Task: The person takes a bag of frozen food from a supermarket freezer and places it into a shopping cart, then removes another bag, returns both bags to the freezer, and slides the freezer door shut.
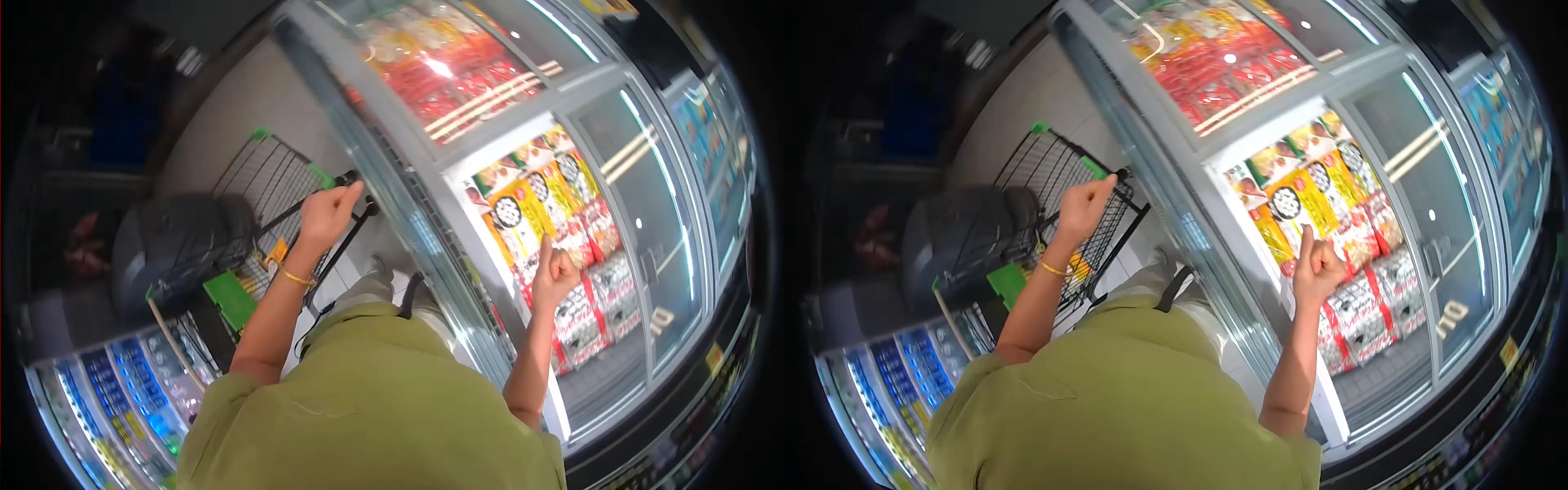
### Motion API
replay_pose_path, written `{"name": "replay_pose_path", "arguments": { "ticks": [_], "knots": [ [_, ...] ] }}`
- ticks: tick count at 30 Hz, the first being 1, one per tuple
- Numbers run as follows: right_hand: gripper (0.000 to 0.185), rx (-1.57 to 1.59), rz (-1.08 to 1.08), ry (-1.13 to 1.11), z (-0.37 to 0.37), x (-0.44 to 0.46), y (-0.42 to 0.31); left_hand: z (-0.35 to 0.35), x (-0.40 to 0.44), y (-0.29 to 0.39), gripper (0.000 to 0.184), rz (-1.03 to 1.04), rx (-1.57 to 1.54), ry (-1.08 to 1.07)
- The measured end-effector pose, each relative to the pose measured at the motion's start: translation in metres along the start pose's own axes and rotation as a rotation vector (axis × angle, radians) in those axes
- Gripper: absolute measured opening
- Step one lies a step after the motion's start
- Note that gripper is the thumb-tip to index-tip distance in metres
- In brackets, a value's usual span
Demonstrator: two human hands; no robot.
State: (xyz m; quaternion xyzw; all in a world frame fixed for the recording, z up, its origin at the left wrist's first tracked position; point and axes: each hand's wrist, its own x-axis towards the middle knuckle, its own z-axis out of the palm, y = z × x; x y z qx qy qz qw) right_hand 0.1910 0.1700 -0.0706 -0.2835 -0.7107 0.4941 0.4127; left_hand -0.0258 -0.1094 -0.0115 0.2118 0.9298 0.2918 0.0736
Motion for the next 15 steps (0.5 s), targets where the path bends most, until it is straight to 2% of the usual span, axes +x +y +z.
{"name": "replay_pose_path", "arguments": {
  "ticks": [2,4,5,8,10,15],
  "knots": [
    [0.055,0.080,0.036,-0.054,0.032,-0.016,-0.031,-0.014,-0.027,-0.021,0.047,-0.025,-0.064,-0.067],
    [0.055,0.027,0.021,-0.156,0.058,-0.038,-0.052,-0.016,-0.055,-0.045,0.048,-0.065,-0.033,-0.174],
    [0.055,0.027,0.000,-0.249,0.069,-0.051,-0.062,-0.016,-0.067,-0.058,0.048,-0.105,-0.051,-0.138],
    [0.052,0.089,-0.044,-0.460,0.100,-0.083,-0.091,-0.003,-0.090,-0.095,0.046,-0.028,-0.111,-0.133],
    [0.051,0.010,-0.136,-0.594,0.125,-0.108,-0.094,-0.006,-0.098,-0.124,0.043,-0.071,-0.044,-0.218],
    [0.049,0.003,0.010,-0.797,0.211,-0.156,-0.131,-0.046,-0.104,-0.208,0.036,-0.085,-0.112,-0.358]
  ]
}}
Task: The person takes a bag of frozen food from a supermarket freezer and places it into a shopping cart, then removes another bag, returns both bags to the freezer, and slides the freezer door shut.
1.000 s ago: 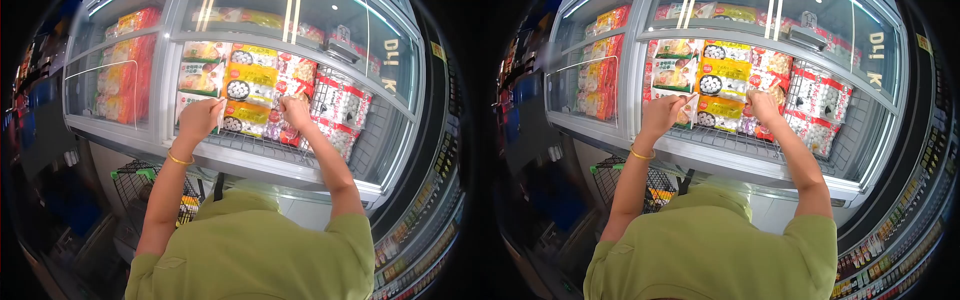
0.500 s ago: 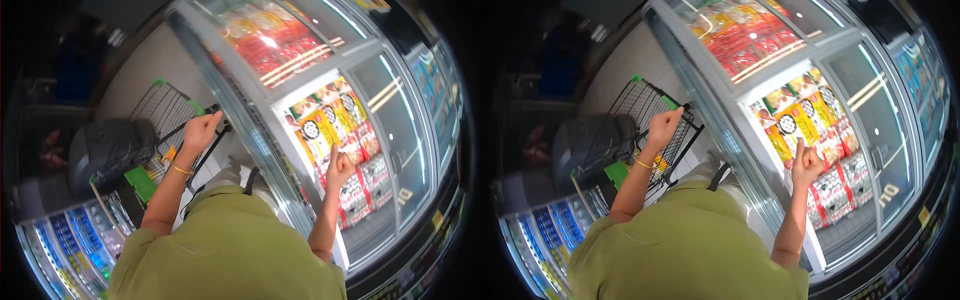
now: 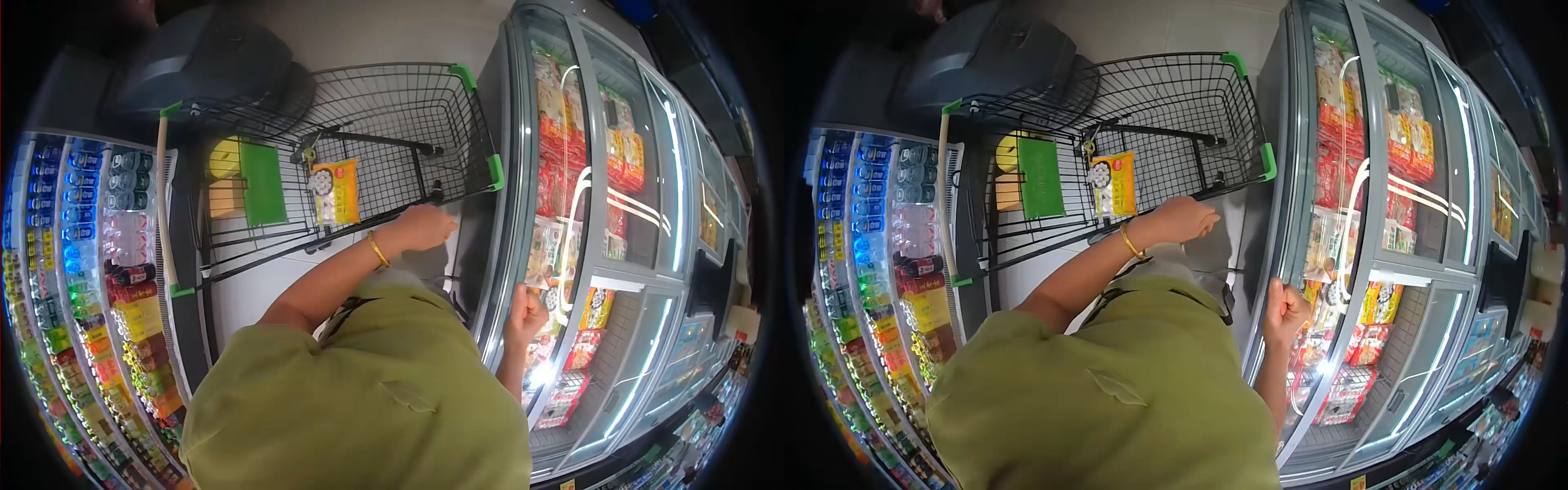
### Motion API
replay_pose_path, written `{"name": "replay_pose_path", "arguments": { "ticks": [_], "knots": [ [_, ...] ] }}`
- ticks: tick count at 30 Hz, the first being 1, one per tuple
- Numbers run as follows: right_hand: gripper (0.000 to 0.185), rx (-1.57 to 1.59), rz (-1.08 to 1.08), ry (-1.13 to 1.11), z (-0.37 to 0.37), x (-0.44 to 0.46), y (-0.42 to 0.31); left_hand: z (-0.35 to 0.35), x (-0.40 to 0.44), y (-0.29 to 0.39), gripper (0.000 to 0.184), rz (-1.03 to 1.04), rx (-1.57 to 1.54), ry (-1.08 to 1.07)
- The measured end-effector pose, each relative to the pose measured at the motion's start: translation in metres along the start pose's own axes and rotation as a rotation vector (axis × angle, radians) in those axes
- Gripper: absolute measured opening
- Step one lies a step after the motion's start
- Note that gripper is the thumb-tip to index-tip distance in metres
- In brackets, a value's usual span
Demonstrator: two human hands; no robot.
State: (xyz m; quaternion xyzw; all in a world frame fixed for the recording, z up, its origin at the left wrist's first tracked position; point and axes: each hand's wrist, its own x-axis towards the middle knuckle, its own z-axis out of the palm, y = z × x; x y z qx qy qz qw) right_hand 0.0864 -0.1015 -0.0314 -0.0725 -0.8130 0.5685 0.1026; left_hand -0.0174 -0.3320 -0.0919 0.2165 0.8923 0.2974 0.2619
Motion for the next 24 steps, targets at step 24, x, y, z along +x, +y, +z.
{"name": "replay_pose_path", "arguments": {
  "ticks": [24],
  "knots": [
    [0.057,-0.821,0.375,-1.464,0.478,0.029,0.240,0.047,0.007,-0.491,0.042,-0.570,0.061,0.334]
  ]
}}
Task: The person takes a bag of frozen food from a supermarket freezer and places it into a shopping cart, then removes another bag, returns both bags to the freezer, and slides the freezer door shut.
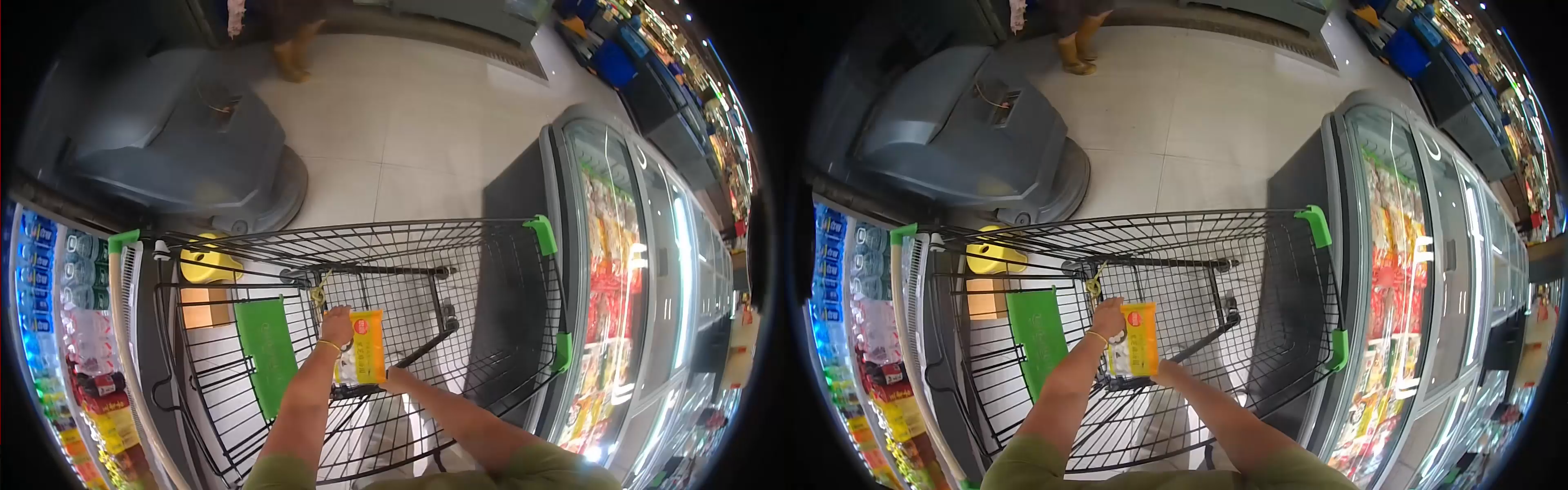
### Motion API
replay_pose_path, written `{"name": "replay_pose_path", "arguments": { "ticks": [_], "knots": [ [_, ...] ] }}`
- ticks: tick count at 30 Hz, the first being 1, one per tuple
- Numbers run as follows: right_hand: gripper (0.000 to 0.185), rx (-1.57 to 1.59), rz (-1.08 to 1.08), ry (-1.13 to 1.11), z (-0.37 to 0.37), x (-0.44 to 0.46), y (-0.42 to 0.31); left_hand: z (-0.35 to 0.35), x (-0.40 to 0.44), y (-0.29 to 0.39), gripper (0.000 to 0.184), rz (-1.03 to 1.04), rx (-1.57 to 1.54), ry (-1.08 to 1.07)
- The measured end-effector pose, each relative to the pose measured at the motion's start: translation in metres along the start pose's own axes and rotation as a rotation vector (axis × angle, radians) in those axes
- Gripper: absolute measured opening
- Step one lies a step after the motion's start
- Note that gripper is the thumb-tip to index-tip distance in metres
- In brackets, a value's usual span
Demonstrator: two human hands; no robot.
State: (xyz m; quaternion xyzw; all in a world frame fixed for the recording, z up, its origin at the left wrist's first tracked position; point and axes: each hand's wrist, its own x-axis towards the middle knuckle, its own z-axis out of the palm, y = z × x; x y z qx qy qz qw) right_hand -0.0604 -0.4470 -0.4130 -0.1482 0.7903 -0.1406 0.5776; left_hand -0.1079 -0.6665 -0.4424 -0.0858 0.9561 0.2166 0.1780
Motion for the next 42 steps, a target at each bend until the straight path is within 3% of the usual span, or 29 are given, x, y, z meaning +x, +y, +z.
{"name": "replay_pose_path", "arguments": {
  "ticks": [1,3,4,7,8,11,13,16,18,19,21,22,24,25,27,30,31,32,34,36,38,41,42],
  "knots": [
    [0.057,0.023,0.002,-0.007,0.013,0.010,0.000,0.002,-0.003,-0.005,0.042,0.006,0.012,-0.020],
    [0.053,0.110,-0.303,-0.001,0.039,0.048,0.014,0.004,0.001,-0.011,0.042,-0.028,0.014,-0.188],
    [0.050,0.195,-0.219,0.038,0.067,0.076,0.022,0.003,0.001,-0.010,0.042,-0.015,0.017,-0.192],
    [0.058,0.147,-0.037,0.074,0.056,0.064,0.003,0.010,0.000,-0.016,0.041,0.008,0.045,-0.221],
    [0.064,0.233,0.126,0.114,0.057,0.066,-0.003,0.013,0.003,-0.019,0.041,0.005,0.093,-0.212],
    [0.063,0.172,0.315,0.199,0.044,0.050,-0.014,0.020,0.011,-0.021,0.038,0.041,0.174,-0.139],
    [0.056,0.129,0.285,0.208,0.041,0.050,-0.014,0.028,0.010,-0.026,0.038,0.116,0.157,-0.007],
    [0.053,0.134,0.277,0.124,0.035,0.051,-0.007,0.031,0.013,-0.022,0.032,0.054,0.171,-0.099],
    [0.047,0.383,0.483,0.230,0.032,0.048,-0.014,0.020,0.011,-0.020,0.023,0.049,0.225,-0.200],
    [0.047,0.379,0.486,0.235,0.034,0.049,-0.011,0.017,0.011,-0.018,0.023,0.052,0.220,-0.197],
    [0.035,0.285,0.419,0.148,0.039,0.057,-0.006,0.009,0.009,-0.017,0.019,0.092,0.281,-0.382],
    [0.035,0.285,0.414,0.151,0.035,0.053,-0.008,0.014,0.006,-0.025,0.017,0.187,0.274,-0.330],
    [0.030,0.084,0.153,0.099,0.022,0.033,-0.006,0.011,-0.011,-0.028,0.018,0.252,0.253,-0.327],
    [0.030,0.082,0.157,0.115,0.019,0.029,0.000,0.003,-0.013,-0.021,0.018,0.323,0.229,-0.321],
    [0.028,-0.251,-0.320,0.213,0.010,0.027,0.016,-0.044,-0.030,0.006,0.019,0.313,0.151,-0.402],
    [0.027,-0.194,-0.384,0.154,-0.059,-0.040,0.009,-0.095,-0.067,0.040,0.024,0.262,0.068,-0.450],
    [0.027,-0.193,-0.377,0.192,-0.074,-0.051,0.016,-0.111,-0.075,0.052,0.028,0.232,-0.119,-0.425],
    [0.027,-0.298,-0.386,0.147,-0.091,-0.054,0.029,-0.128,-0.084,0.065,0.032,0.208,-0.306,-0.399],
    [0.027,-0.408,-0.379,0.157,-0.128,-0.095,0.044,-0.165,-0.109,0.097,0.034,0.204,-0.365,-0.365],
    [0.027,0.093,-0.259,0.430,-0.161,-0.184,0.040,-0.191,-0.117,0.131,0.036,0.206,-0.431,-0.329],
    [0.026,0.084,-0.299,0.552,-0.185,-0.266,0.040,-0.203,-0.133,0.164,0.031,0.330,-1.000,-0.339],
    [0.032,0.210,-0.516,0.732,-0.205,-0.383,0.058,-0.273,-0.183,0.243,0.025,0.299,-1.027,-0.383],
    [0.037,0.454,-0.511,0.746,-0.199,-0.426,0.064,-0.267,-0.189,0.260,0.025,0.304,-1.319,-0.447]
  ]
}}
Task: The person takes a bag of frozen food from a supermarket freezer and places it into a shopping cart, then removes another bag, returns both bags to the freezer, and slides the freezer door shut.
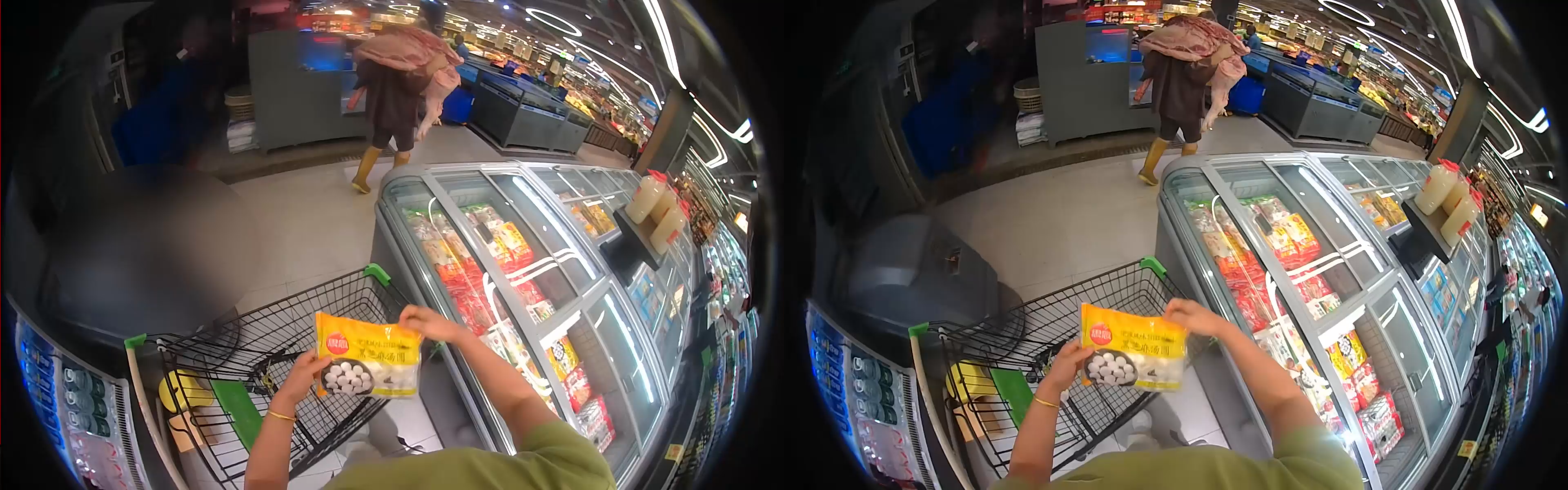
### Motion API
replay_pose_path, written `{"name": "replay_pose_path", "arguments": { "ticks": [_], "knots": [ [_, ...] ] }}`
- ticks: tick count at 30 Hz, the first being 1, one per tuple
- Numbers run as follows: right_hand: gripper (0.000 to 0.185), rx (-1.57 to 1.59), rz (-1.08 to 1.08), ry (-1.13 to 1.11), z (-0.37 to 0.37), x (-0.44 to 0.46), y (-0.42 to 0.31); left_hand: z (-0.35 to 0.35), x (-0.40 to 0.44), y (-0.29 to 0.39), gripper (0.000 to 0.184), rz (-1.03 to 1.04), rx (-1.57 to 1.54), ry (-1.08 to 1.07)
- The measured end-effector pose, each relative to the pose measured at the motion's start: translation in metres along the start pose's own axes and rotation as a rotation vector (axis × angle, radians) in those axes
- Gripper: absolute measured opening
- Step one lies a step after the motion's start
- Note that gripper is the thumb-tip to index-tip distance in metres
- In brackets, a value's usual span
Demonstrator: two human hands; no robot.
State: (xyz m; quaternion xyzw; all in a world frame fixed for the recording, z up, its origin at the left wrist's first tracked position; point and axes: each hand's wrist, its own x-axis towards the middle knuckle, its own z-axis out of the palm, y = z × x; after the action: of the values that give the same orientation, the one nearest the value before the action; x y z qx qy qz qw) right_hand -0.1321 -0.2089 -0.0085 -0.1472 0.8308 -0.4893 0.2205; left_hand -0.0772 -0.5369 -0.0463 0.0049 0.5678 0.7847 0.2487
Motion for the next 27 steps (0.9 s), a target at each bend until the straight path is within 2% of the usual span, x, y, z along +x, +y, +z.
{"name": "replay_pose_path", "arguments": {
  "ticks": [1,2,3,4,5,6,7,8,10,11,13,15,18,20,21,23,24,26,27],
  "knots": [
    [0.043,0.207,0.075,0.083,-0.016,-0.033,-0.017,0.020,0.000,0.000,0.025,-0.008,0.007,-0.011],
    [0.043,0.209,0.079,0.096,-0.021,-0.057,-0.004,0.038,0.002,-0.001,0.026,-0.014,-0.157,-0.044],
    [0.048,0.705,0.003,0.149,-0.021,-0.083,0.017,0.058,0.004,-0.005,0.027,-0.017,-0.323,-0.077],
    [0.055,1.193,-0.084,0.196,-0.020,-0.112,0.034,0.079,0.008,-0.015,0.031,-0.017,-0.363,-0.134],
    [0.060,1.261,-0.091,0.248,-0.007,-0.141,0.035,0.100,0.011,-0.028,0.031,-0.013,-0.368,-0.147],
    [0.065,1.330,-0.101,0.296,0.009,-0.167,0.037,0.121,0.014,-0.041,0.033,-0.105,-0.434,-0.218],
    [0.063,1.345,-0.126,0.368,0.018,-0.191,0.055,0.141,0.016,-0.056,0.035,-0.198,-0.496,-0.286],
    [0.062,1.364,-0.151,0.442,0.028,-0.214,0.073,0.160,0.019,-0.074,0.038,-0.204,-0.491,-0.287],
    [0.057,1.114,0.079,0.734,0.047,-0.251,0.095,0.187,0.023,-0.113,0.040,-0.330,-0.429,-0.327],
    [0.057,1.125,0.074,0.741,0.051,-0.271,0.100,0.201,0.025,-0.129,0.040,-0.393,-0.392,-0.332],
    [0.049,1.133,0.162,0.901,0.055,-0.308,0.106,0.225,0.031,-0.152,0.040,-0.474,-0.347,-0.368],
    [0.049,1.146,0.105,0.976,0.059,-0.340,0.117,0.256,0.029,-0.158,0.040,-0.592,-0.324,-0.416],
    [0.050,1.171,-0.028,1.072,0.049,-0.374,0.129,0.296,0.035,-0.167,0.037,-0.545,-0.243,-0.471],
    [0.049,1.206,-0.124,1.153,0.046,-0.389,0.130,0.327,0.040,-0.152,0.036,-0.623,-0.196,-0.614],
    [0.049,1.213,-0.120,1.159,0.044,-0.392,0.140,0.340,0.045,-0.147,0.036,-0.632,-0.191,-0.615],
    [0.045,1.189,-0.123,1.215,0.041,-0.396,0.162,0.364,0.057,-0.139,0.038,-0.717,0.015,-0.649],
    [0.037,1.100,-0.058,1.269,0.039,-0.399,0.164,0.373,0.063,-0.137,0.038,-0.731,0.023,-0.653],
    [0.032,1.080,0.004,1.382,0.031,-0.398,0.163,0.388,0.076,-0.135,0.039,-0.592,0.158,-0.725],
    [0.029,1.049,0.067,1.477,0.028,-0.397,0.163,0.393,0.085,-0.136,0.039,-0.611,0.168,-0.733]
  ]
}}
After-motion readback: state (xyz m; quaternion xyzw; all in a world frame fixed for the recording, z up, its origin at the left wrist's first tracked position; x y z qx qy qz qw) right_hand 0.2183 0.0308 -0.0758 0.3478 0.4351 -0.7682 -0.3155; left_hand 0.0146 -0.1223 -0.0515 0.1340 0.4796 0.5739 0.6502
